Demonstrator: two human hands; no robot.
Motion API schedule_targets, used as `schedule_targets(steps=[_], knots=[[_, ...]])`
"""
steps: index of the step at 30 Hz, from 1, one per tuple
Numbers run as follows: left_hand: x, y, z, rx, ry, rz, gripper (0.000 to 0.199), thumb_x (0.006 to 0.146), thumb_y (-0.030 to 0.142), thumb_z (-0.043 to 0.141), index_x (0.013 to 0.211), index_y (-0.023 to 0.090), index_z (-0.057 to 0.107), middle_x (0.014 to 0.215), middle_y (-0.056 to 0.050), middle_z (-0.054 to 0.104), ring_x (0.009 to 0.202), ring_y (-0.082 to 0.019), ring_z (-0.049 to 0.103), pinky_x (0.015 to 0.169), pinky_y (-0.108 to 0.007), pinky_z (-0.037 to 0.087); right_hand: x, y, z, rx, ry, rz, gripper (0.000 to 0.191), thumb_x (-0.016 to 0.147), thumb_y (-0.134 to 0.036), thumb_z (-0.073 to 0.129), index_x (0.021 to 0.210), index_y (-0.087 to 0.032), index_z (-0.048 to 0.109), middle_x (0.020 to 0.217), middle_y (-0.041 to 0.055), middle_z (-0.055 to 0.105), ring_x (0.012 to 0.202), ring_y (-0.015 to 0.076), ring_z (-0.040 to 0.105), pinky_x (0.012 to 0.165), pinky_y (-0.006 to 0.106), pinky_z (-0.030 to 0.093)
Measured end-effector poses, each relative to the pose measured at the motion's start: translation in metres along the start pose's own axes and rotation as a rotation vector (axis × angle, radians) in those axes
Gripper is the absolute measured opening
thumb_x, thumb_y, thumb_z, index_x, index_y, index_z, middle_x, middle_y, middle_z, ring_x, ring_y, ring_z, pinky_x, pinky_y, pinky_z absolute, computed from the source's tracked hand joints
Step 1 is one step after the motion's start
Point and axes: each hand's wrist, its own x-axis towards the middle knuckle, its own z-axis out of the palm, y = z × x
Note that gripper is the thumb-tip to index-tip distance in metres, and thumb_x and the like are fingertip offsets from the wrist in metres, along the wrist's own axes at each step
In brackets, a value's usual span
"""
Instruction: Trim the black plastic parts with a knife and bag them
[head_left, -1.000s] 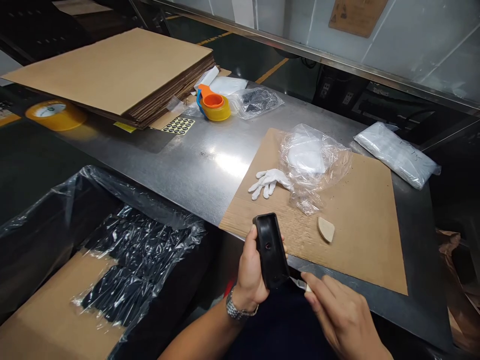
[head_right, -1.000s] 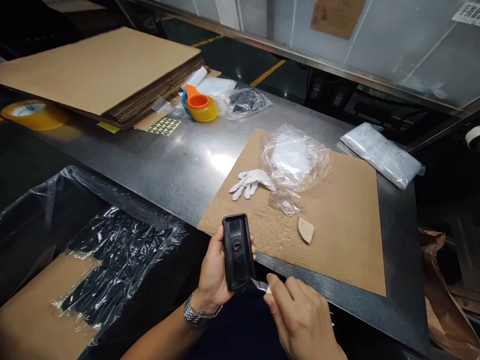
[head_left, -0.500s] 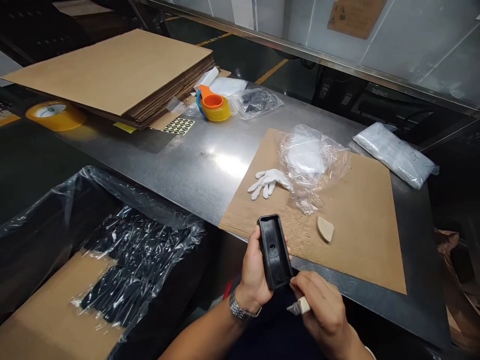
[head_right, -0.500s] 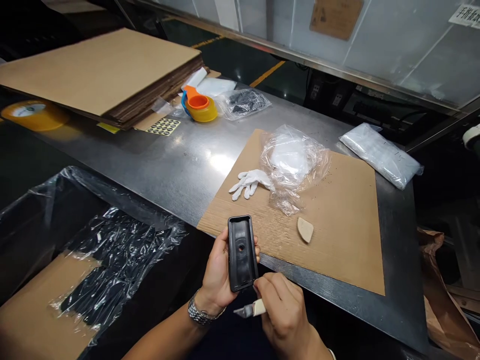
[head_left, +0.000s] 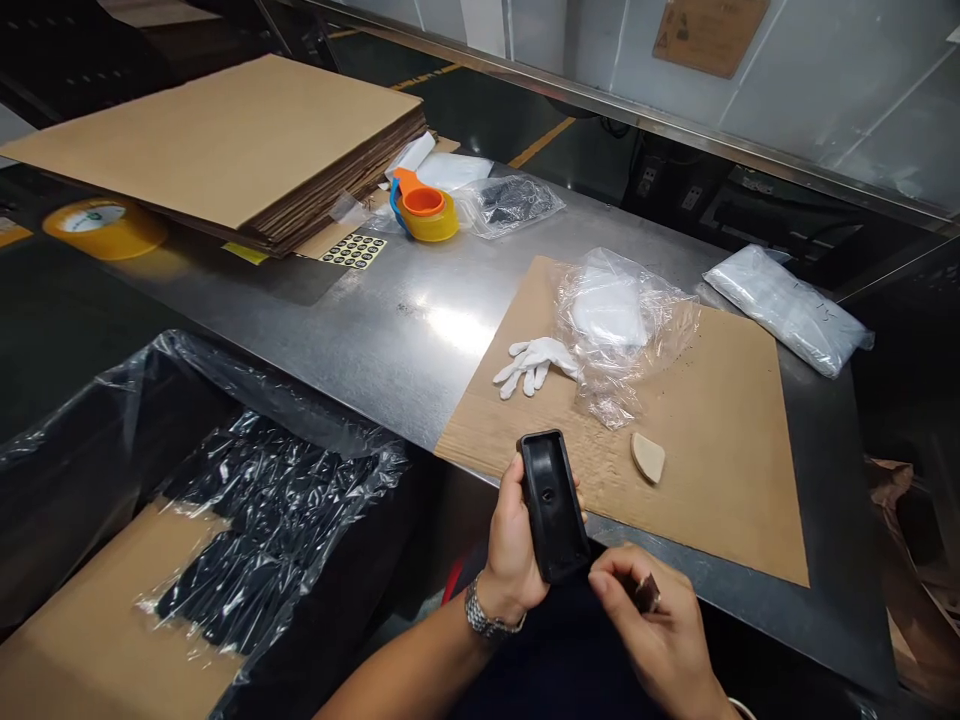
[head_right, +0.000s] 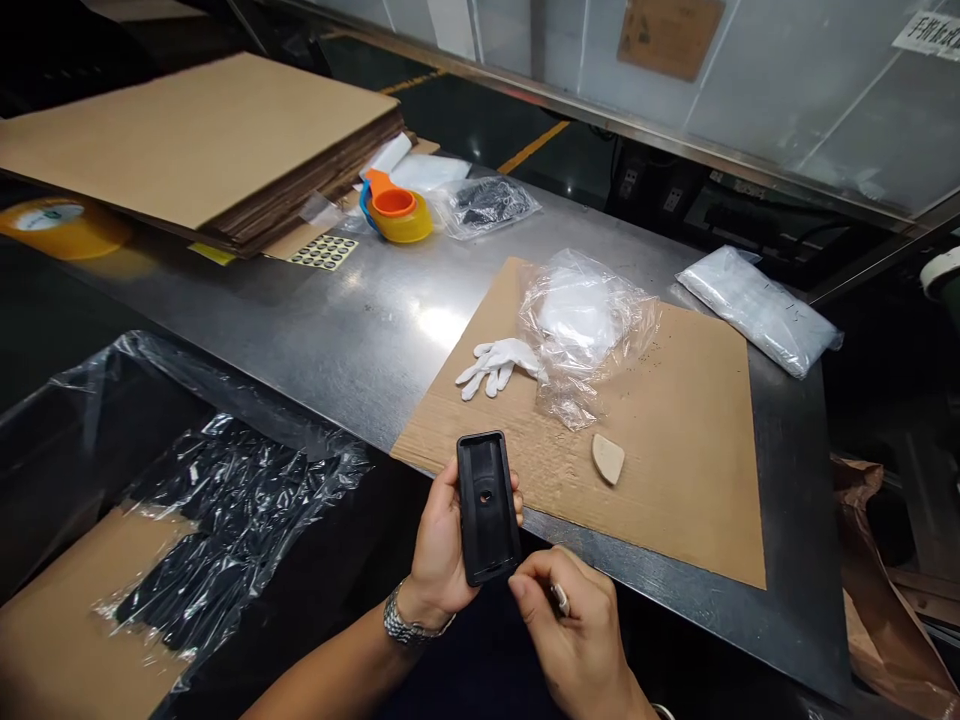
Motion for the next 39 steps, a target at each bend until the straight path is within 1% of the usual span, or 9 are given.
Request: schedule_targets(steps=[4,8,13,19,21,26,33,36,39], knots=[[-0.001,-0.005,0.003,-0.022,0.049,0.091,0.053,0.086,0.052,0.037,0.074,0.009,0.066,0.059,-0.006,0.063,0.048,-0.013,0.056,0.049,-0.022,0.047,0.003,-0.009,0.011,-0.029,-0.042,-0.2,0.015,0.085,-0.015,0.054,0.098,-0.016,0.061,0.068,0.0015,0.063,0.055,0.0112,0.057,0.051,0.021,0.044],[0.002,-0.008,0.007,-0.019,0.163,0.167,0.051,0.085,0.052,0.039,0.074,0.009,0.064,0.059,-0.005,0.063,0.047,-0.013,0.057,0.046,-0.022,0.046,0.003,-0.008,0.03,-0.311,0.145,-0.432,0.014,0.083,-0.006,0.05,0.09,-0.01,0.061,0.057,0.0031,0.059,0.048,0.0125,0.052,0.046,0.025,0.039],[0.008,-0.008,0.004,-0.074,0.175,0.132,0.05,0.086,0.051,0.039,0.074,0.01,0.063,0.056,-0.004,0.062,0.046,-0.013,0.057,0.045,-0.022,0.045,0.0,-0.004,0.041,-0.322,0.25,-0.431,0.014,0.085,-0.008,0.046,0.081,-0.015,0.057,0.054,0.001,0.056,0.045,0.0112,0.051,0.046,0.023,0.039],[0.009,-0.006,-0.002,-0.067,0.049,0.01,0.048,0.085,0.051,0.041,0.074,0.011,0.064,0.056,-0.005,0.062,0.046,-0.013,0.056,0.049,-0.023,0.047,0.002,-0.001,0.017,-0.099,0.091,-0.182,0.019,0.089,-0.019,0.045,0.072,-0.019,0.052,0.053,-0.0035,0.049,0.043,0.0085,0.046,0.043,0.02,0.036],[0.009,-0.007,-0.003,-0.042,0.03,-0.035,0.05,0.086,0.051,0.039,0.072,0.01,0.064,0.056,-0.005,0.061,0.047,-0.013,0.056,0.05,-0.024,0.047,0.004,-0.001,0.008,-0.1,0.066,-0.174,0.019,0.089,-0.019,0.046,0.071,-0.018,0.053,0.054,-0.0028,0.05,0.045,0.0088,0.047,0.045,0.02,0.037],[0.008,-0.01,-0.001,0.06,-0.006,-0.185,0.057,0.085,0.055,0.037,0.07,0.007,0.064,0.054,-0.007,0.059,0.047,-0.013,0.056,0.049,-0.022,0.044,0.01,-0.004,-0.003,-0.123,-0.098,-0.199,0.013,0.088,-0.02,0.05,0.094,-0.016,0.061,0.068,0.0017,0.061,0.056,0.0113,0.056,0.052,0.021,0.042],[0.006,-0.017,-0.004,0.165,-0.015,-0.301,0.056,0.082,0.058,0.041,0.068,0.008,0.063,0.057,-0.007,0.06,0.048,-0.012,0.054,0.045,-0.02,0.04,0.021,-0.005,-0.012,-0.152,-0.411,-0.151,0.017,0.09,-0.025,0.049,0.08,-0.019,0.062,0.065,-0.001,0.059,0.058,0.0106,0.053,0.055,0.021,0.037],[0.005,-0.02,-0.004,0.214,0.064,-0.313,0.052,0.081,0.056,0.045,0.066,0.009,0.061,0.06,-0.006,0.061,0.044,-0.011,0.052,0.039,-0.02,0.035,0.022,-0.003,-0.013,-0.154,-0.458,-0.153,0.019,0.091,-0.023,0.047,0.077,-0.02,0.06,0.065,-0.0016,0.058,0.057,0.0098,0.051,0.056,0.021,0.036],[0.006,-0.022,-0.004,0.167,0.064,-0.368,0.048,0.082,0.055,0.046,0.065,0.012,0.058,0.056,-0.003,0.059,0.042,-0.01,0.05,0.039,-0.019,0.034,0.022,0.001,-0.012,-0.199,-0.417,-0.181,0.022,0.092,-0.02,0.043,0.077,-0.018,0.059,0.064,-0.0005,0.056,0.058,0.0106,0.051,0.056,0.022,0.035]])
